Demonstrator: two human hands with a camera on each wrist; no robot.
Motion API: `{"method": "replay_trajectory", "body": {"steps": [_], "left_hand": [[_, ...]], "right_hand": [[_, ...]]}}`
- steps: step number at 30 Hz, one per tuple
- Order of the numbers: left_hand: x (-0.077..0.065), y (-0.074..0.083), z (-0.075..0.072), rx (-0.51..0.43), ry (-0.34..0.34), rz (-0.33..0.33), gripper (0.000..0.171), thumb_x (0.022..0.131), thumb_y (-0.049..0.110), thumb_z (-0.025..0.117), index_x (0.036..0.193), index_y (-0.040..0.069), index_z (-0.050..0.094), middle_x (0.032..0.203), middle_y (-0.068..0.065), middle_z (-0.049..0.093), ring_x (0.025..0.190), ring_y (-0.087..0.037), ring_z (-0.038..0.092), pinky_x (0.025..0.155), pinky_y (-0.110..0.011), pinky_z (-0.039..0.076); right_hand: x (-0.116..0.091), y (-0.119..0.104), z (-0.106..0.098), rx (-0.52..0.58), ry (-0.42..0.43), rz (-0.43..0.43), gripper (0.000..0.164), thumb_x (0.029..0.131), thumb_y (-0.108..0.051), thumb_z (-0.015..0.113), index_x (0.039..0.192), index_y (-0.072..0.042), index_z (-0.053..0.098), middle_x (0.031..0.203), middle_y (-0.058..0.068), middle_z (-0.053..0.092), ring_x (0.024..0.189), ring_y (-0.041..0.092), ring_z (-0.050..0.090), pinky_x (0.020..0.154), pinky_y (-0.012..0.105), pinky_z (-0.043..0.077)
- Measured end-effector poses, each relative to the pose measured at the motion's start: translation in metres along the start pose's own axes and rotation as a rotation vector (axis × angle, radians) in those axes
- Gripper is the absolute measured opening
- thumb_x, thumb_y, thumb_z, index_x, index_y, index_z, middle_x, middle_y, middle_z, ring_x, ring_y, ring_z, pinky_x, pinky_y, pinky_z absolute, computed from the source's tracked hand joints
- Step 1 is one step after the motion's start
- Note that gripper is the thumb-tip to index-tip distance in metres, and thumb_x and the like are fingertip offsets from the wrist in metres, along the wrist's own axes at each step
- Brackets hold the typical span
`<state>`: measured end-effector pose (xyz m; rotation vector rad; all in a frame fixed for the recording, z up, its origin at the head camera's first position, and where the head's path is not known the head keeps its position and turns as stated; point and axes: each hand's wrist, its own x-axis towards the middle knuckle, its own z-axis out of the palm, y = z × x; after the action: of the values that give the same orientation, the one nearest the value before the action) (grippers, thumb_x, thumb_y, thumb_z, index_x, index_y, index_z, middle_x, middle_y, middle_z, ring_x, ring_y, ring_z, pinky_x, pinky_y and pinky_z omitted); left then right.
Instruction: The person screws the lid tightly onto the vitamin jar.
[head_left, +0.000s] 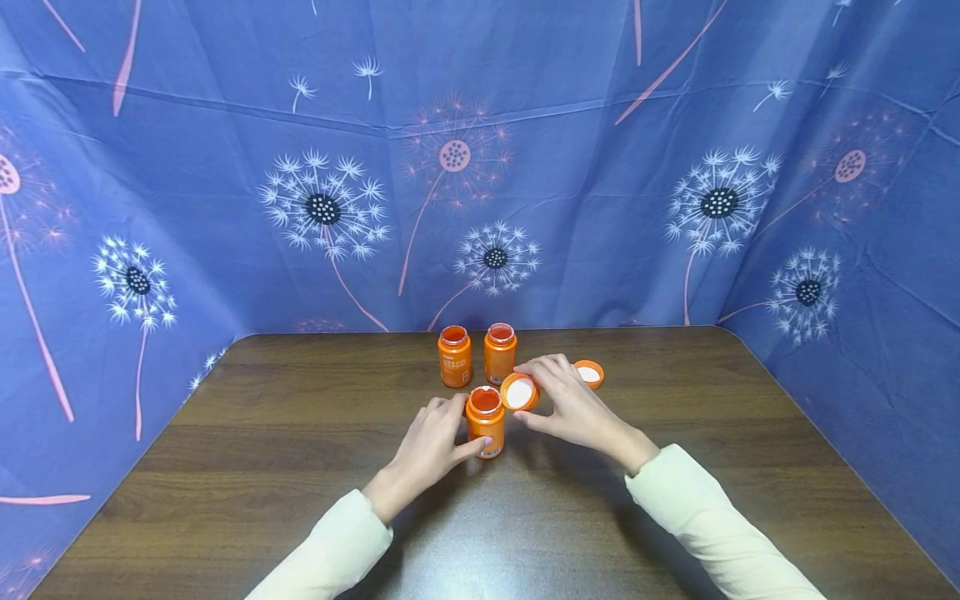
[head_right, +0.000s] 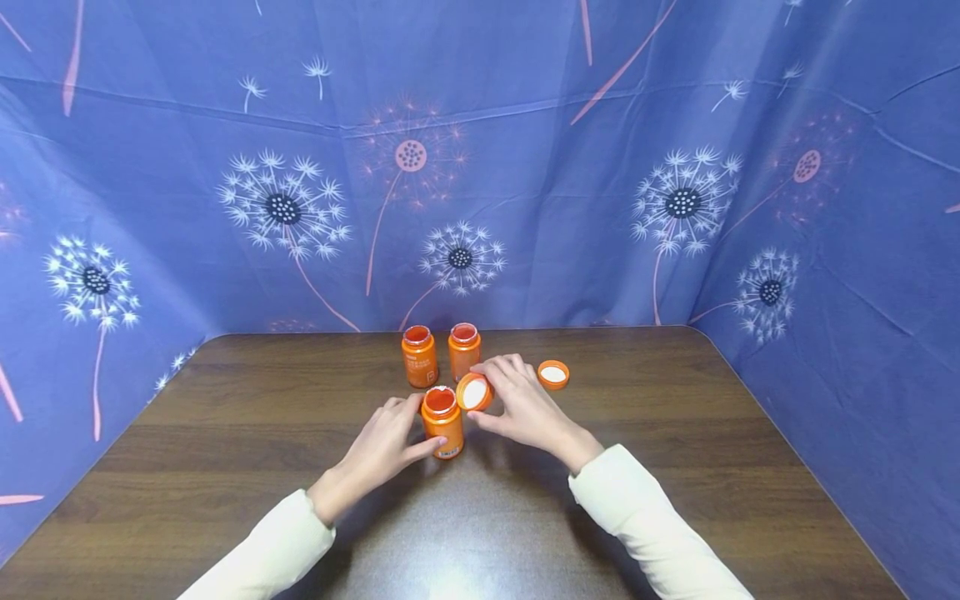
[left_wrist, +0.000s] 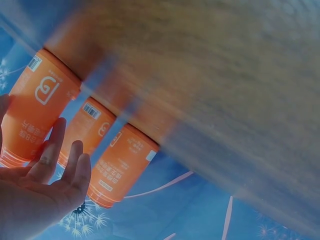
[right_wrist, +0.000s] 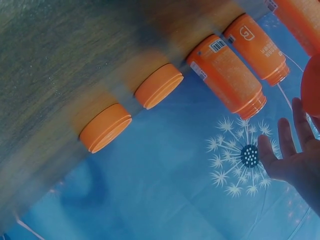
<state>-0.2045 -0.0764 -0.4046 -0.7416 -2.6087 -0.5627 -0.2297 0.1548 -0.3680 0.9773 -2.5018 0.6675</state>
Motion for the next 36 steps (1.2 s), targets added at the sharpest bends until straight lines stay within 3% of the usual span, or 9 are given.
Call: {"method": "replay_trajectory", "body": {"steps": [17,24,36], "left_hand": [[0.0005,-0.0041,-0.0014,0.001,-0.047,0.001,0.062,0.074,0.046,0.071,0.12,0.009,0.053,0.108,-0.002,0.064,0.094,-0.026,0.059,0.08,-0.042,0.047],[0.0,-0.0038,-0.0008,0.004,-0.041,-0.002,0.061,0.073,0.046,0.071,0.12,0.01,0.053,0.105,-0.001,0.065,0.09,-0.024,0.057,0.076,-0.039,0.045],[0.0,-0.0044,0.0003,0.01,-0.05,-0.004,0.061,0.075,0.046,0.07,0.122,0.011,0.052,0.106,0.0,0.064,0.089,-0.023,0.057,0.076,-0.038,0.045]], "right_hand": [[0.0017,-0.0013,0.0009,0.125,0.031,-0.014,0.06,0.071,-0.024,0.076,0.124,-0.012,0.049,0.12,0.001,0.054,0.111,0.017,0.041,0.089,0.04,0.04],[0.0038,-0.0029,0.0034,0.192,0.054,-0.013,0.058,0.071,-0.02,0.077,0.121,-0.011,0.05,0.119,-0.001,0.054,0.112,0.016,0.041,0.086,0.038,0.044],[0.0061,-0.0029,0.0048,0.195,0.047,-0.051,0.055,0.074,-0.025,0.075,0.122,-0.012,0.051,0.118,-0.004,0.056,0.112,0.016,0.042,0.09,0.039,0.039]]}}
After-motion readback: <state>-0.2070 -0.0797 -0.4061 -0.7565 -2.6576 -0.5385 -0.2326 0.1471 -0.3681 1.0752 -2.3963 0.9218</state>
